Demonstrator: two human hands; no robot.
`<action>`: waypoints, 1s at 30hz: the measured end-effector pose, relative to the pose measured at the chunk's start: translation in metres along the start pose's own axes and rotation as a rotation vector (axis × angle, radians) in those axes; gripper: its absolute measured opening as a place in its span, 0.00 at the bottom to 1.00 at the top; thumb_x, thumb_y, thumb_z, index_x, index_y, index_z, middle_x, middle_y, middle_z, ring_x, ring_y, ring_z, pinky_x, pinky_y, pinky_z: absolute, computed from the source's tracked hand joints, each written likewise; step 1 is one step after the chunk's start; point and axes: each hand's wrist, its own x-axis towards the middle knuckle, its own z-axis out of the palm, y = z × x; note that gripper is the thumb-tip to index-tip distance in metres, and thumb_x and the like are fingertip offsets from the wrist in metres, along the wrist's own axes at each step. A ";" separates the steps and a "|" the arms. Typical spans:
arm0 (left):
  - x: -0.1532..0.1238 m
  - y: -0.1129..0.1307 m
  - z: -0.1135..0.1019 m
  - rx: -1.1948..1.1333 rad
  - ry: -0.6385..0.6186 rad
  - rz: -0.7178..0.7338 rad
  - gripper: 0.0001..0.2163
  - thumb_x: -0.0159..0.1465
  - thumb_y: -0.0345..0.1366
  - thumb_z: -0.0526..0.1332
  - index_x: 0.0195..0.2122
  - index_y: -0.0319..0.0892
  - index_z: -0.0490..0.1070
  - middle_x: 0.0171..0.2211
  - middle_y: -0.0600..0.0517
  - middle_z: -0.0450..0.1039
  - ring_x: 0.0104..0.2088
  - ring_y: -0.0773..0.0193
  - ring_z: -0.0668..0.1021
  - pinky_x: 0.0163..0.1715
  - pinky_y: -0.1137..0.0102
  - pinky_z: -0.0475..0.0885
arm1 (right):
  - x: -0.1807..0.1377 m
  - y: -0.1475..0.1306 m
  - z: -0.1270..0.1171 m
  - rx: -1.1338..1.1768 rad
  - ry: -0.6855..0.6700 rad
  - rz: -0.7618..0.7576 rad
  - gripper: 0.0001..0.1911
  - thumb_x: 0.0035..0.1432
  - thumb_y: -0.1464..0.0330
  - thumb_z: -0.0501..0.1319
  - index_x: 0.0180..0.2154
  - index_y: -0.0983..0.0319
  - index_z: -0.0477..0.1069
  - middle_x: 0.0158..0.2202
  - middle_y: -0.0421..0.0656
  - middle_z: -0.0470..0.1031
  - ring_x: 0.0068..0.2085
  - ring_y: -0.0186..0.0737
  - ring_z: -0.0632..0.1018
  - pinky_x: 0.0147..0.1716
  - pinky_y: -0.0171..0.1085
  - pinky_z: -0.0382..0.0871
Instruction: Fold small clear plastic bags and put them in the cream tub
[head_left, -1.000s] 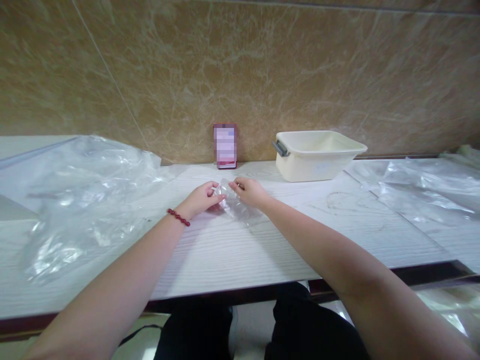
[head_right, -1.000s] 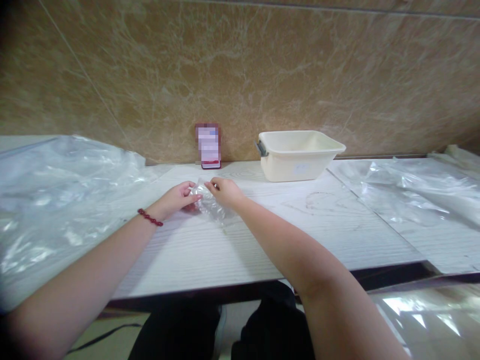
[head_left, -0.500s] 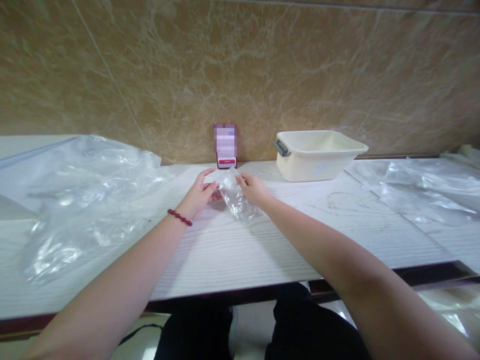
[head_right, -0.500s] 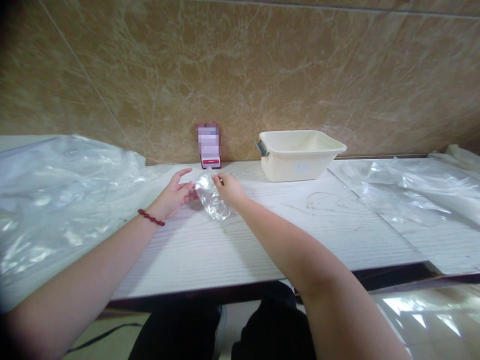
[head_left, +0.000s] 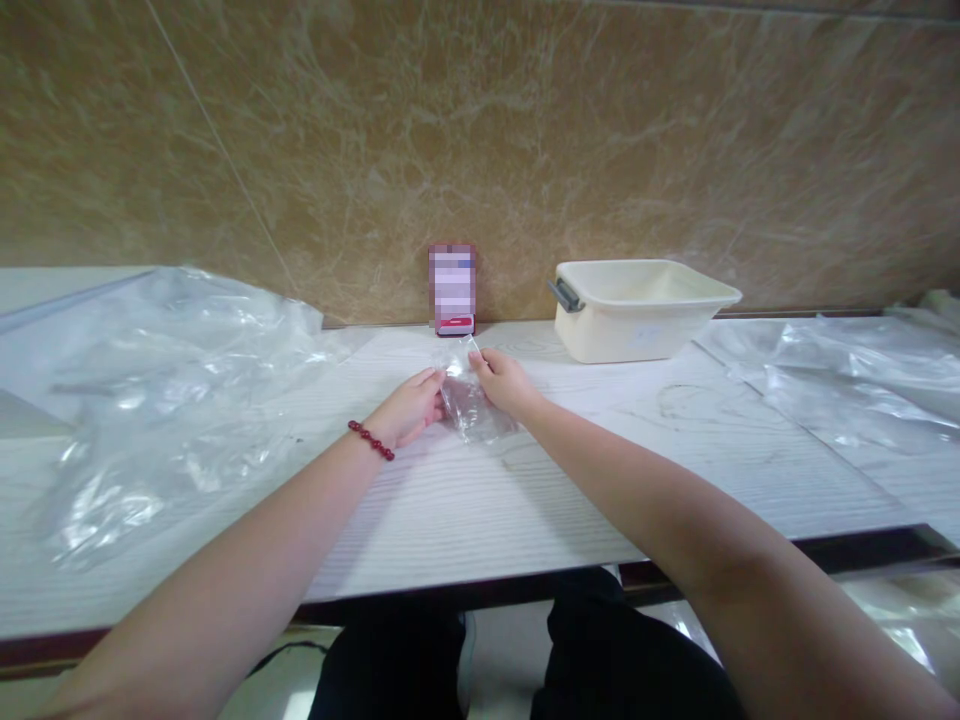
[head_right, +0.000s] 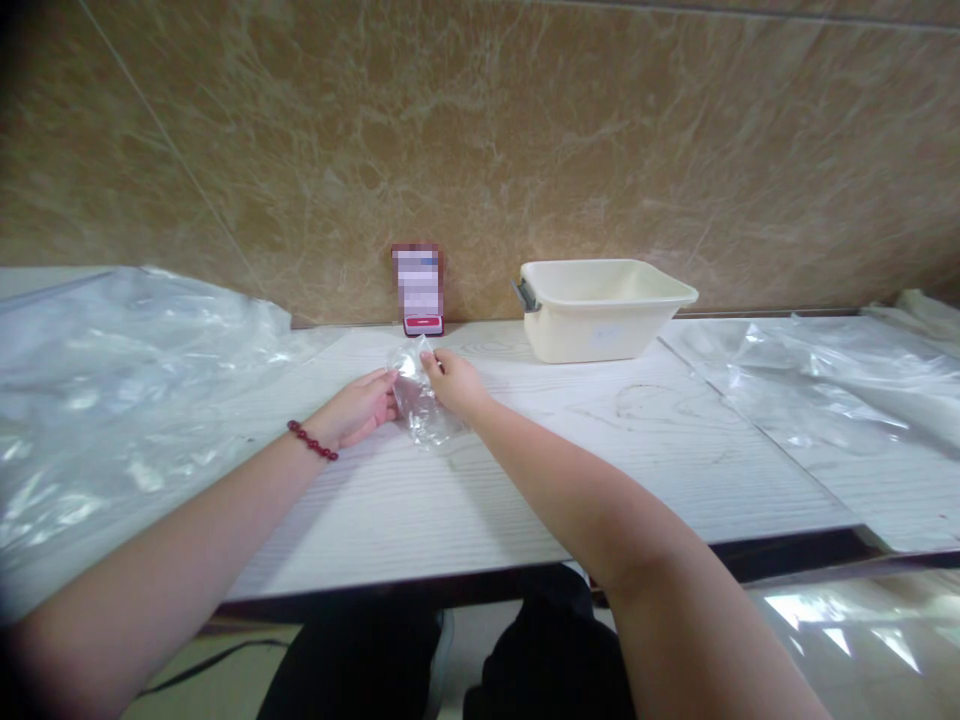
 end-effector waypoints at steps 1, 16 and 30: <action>0.000 0.000 0.000 -0.006 -0.004 0.002 0.05 0.59 0.31 0.49 0.29 0.38 0.61 0.25 0.50 0.69 0.25 0.67 0.73 0.26 0.70 0.69 | 0.000 0.000 0.000 -0.007 -0.001 -0.010 0.20 0.55 0.57 0.41 0.24 0.62 0.60 0.16 0.35 0.58 0.20 0.29 0.63 0.21 0.29 0.52; 0.003 0.007 -0.004 -0.098 0.163 0.204 0.06 0.58 0.34 0.51 0.27 0.38 0.63 0.20 0.54 0.66 0.23 0.69 0.71 0.26 0.71 0.68 | -0.003 -0.002 0.002 0.031 -0.183 -0.080 0.17 0.55 0.59 0.45 0.26 0.63 0.62 0.17 0.35 0.63 0.19 0.26 0.64 0.20 0.27 0.54; 0.008 0.001 -0.017 0.238 0.306 0.451 0.10 0.58 0.36 0.50 0.39 0.45 0.66 0.27 0.55 0.66 0.24 0.70 0.68 0.24 0.76 0.65 | -0.001 0.000 0.000 0.135 -0.295 0.026 0.16 0.54 0.59 0.48 0.27 0.64 0.63 0.14 0.35 0.62 0.14 0.25 0.64 0.14 0.25 0.55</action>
